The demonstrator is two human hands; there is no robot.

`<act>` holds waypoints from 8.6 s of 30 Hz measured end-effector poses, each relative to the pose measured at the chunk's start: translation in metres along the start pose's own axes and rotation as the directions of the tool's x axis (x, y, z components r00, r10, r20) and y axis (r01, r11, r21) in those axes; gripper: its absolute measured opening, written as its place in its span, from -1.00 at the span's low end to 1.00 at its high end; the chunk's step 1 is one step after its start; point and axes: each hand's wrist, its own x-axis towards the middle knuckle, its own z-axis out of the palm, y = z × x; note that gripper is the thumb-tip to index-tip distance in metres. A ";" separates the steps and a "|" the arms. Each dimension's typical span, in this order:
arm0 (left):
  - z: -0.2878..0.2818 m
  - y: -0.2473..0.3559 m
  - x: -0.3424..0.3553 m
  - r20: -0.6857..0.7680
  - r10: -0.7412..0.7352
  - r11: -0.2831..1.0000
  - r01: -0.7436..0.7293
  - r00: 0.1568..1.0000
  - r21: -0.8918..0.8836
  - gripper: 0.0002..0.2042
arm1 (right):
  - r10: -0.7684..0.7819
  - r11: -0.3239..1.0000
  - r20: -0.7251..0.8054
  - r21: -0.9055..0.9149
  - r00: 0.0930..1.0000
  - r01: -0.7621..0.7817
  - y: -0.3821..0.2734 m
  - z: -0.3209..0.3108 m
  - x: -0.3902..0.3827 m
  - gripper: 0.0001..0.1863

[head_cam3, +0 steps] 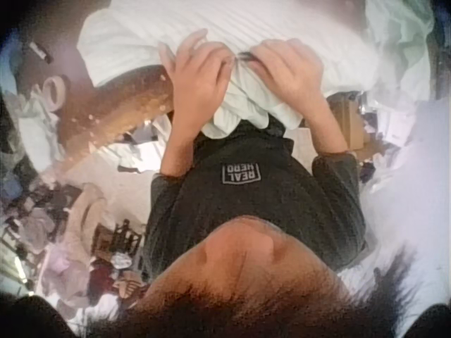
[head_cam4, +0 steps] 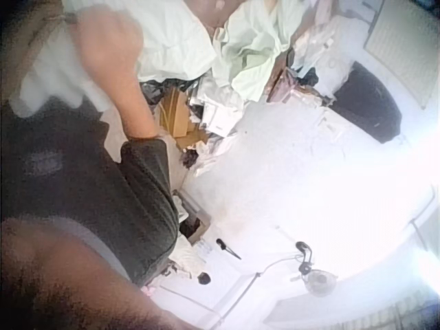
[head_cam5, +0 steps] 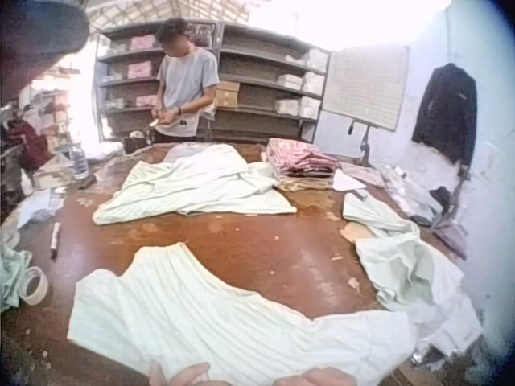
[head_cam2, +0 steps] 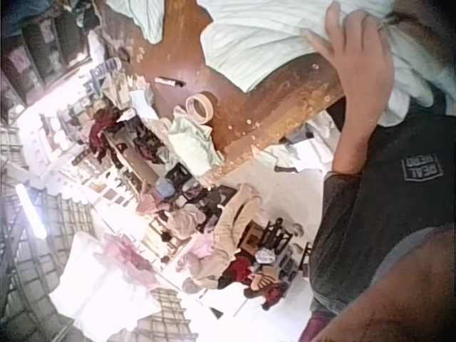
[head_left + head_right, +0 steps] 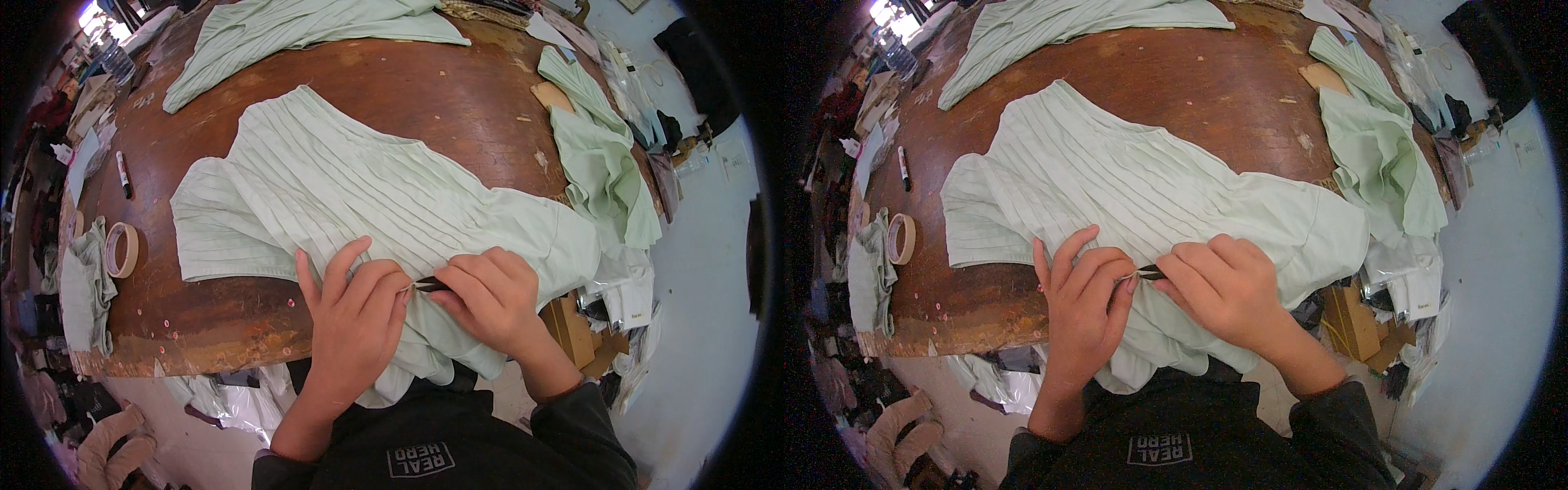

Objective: The person uses a small blade to cut along the pleats of a light green fabric laid on a wooden table. The hands hold the fabric steady while the blade is guided through the folds repeatedly.

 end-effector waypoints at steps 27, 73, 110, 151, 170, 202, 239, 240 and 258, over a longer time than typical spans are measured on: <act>0.001 -0.002 -0.006 -0.013 0.006 0.999 -0.006 1.000 -0.038 -0.86 | 0.315 0.880 0.026 0.366 0.949 -0.302 -0.016 -0.002 0.001 -0.60; 0.007 -0.014 -0.059 -0.218 -0.467 0.883 0.465 0.857 -0.065 -0.48 | 0.307 0.880 0.114 0.344 0.945 -0.327 -0.024 0.040 -0.035 -0.62; 0.021 -0.002 -0.017 -0.005 -0.133 0.982 0.132 0.991 0.136 -0.75 | 0.211 0.853 -0.154 0.511 0.965 -0.105 -0.016 0.062 -0.018 -0.66; 0.005 -0.004 -0.033 0.205 -0.519 0.173 0.337 0.830 -0.926 -0.65 | 0.274 0.879 0.059 0.390 0.960 -0.274 -0.028 0.020 -0.001 -0.63; 0.005 -0.002 -0.030 0.194 -0.513 0.161 0.316 0.836 -0.935 -0.67 | 0.128 0.969 -0.137 0.226 0.982 -0.094 -0.028 0.030 0.001 -0.68; 0.004 -0.002 -0.025 0.259 -0.503 0.289 0.443 0.825 -0.849 -0.89 | 0.224 0.902 -0.216 0.415 0.950 -0.118 -0.024 0.043 -0.020 -0.60; 0.009 -0.005 -0.028 0.242 -0.538 0.123 0.360 0.807 -0.925 -0.71 | 0.133 0.935 -0.066 0.340 0.989 -0.103 -0.022 0.023 -0.004 -0.66; 0.008 -0.005 -0.028 0.248 -0.540 0.116 0.363 0.804 -0.924 -0.71 | 0.128 0.937 -0.072 0.337 0.989 -0.097 -0.023 0.024 -0.004 -0.67; 0.007 -0.004 -0.025 0.284 -0.509 0.013 0.337 0.812 -0.941 -0.74 | 0.054 0.970 -0.216 0.242 0.975 0.000 -0.025 0.035 -0.009 -0.68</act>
